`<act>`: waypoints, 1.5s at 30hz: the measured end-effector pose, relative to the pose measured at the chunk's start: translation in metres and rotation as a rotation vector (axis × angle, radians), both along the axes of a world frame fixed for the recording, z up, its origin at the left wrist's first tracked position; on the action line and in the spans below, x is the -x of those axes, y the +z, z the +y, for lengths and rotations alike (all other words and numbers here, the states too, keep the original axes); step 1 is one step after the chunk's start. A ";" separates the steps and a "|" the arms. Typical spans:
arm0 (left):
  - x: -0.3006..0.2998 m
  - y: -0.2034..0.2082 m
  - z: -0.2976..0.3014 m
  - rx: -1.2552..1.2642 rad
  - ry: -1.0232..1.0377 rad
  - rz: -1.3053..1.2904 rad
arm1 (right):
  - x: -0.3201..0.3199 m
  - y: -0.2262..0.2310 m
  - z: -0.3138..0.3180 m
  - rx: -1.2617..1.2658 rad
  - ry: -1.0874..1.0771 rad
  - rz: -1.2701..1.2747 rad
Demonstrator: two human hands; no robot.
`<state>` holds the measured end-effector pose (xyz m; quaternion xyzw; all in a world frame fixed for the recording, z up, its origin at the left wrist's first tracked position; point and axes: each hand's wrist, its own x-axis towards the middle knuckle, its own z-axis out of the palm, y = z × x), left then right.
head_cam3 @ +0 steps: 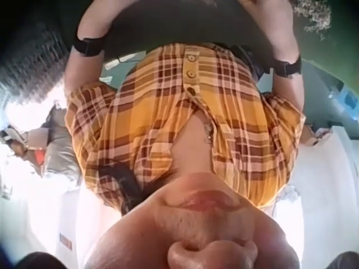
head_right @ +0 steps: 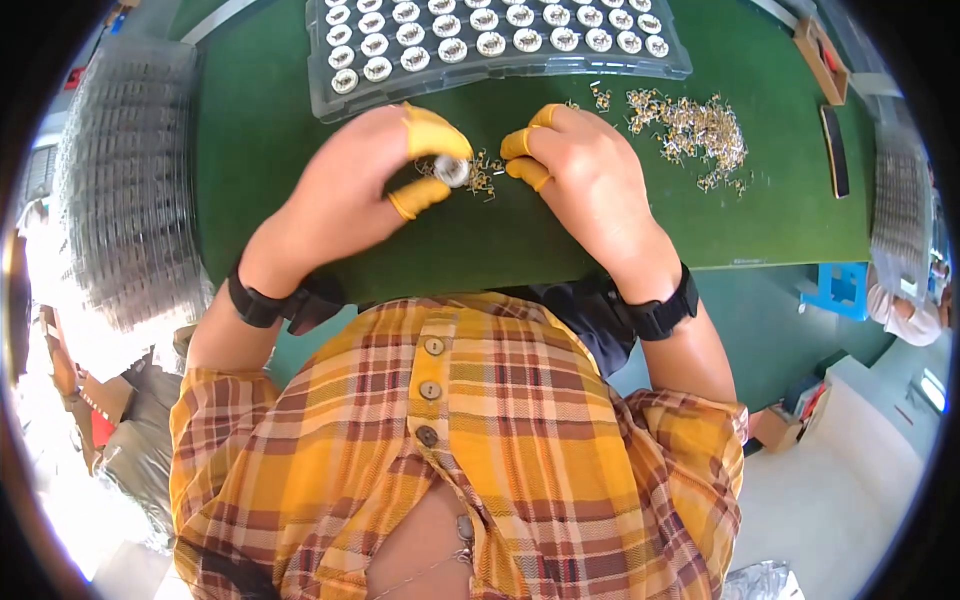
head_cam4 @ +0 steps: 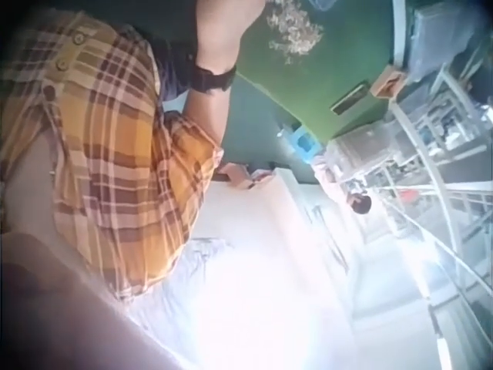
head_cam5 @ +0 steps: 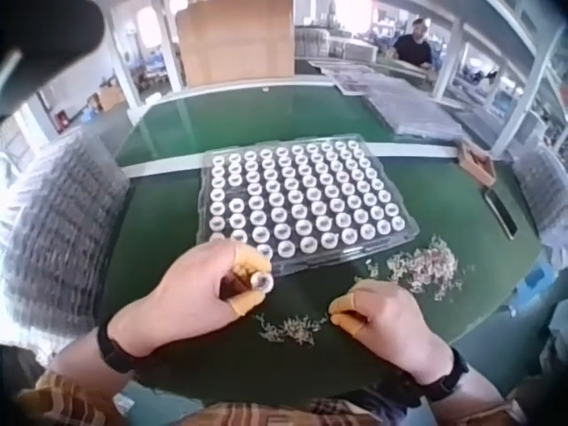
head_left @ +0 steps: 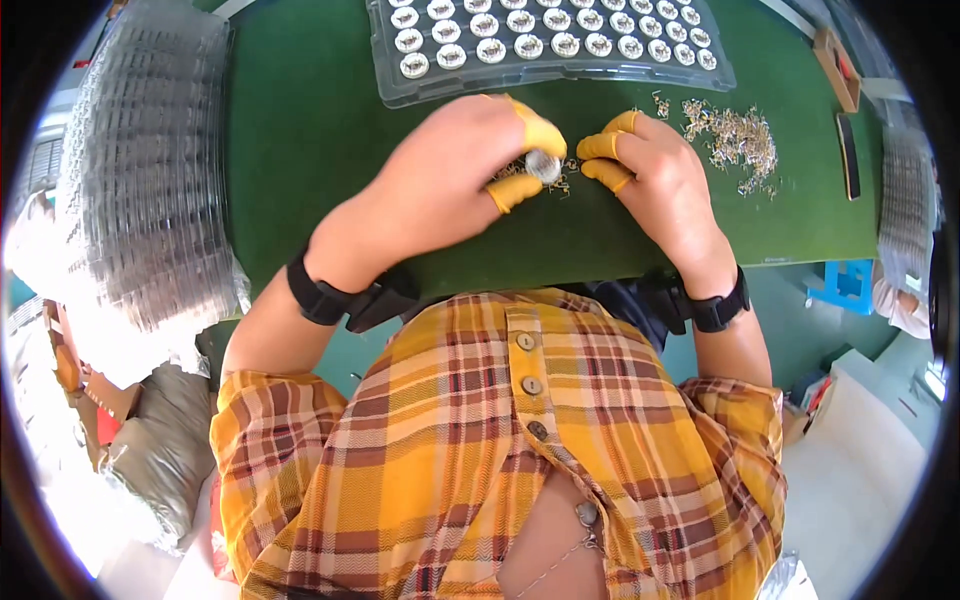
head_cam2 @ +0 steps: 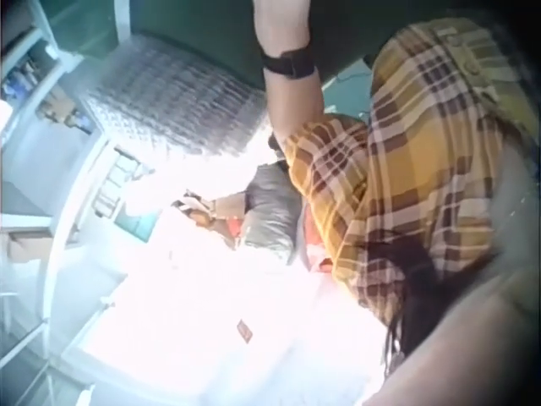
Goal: Manually inserting small metal pins into plastic housings and placing them into a grid-style storage tray.
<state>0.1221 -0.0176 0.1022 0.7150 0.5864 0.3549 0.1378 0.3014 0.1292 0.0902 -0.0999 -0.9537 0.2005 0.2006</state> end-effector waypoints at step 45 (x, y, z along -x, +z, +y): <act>-0.022 -0.013 0.017 0.065 0.270 -1.018 | 0.016 0.015 -0.016 1.086 -0.199 0.374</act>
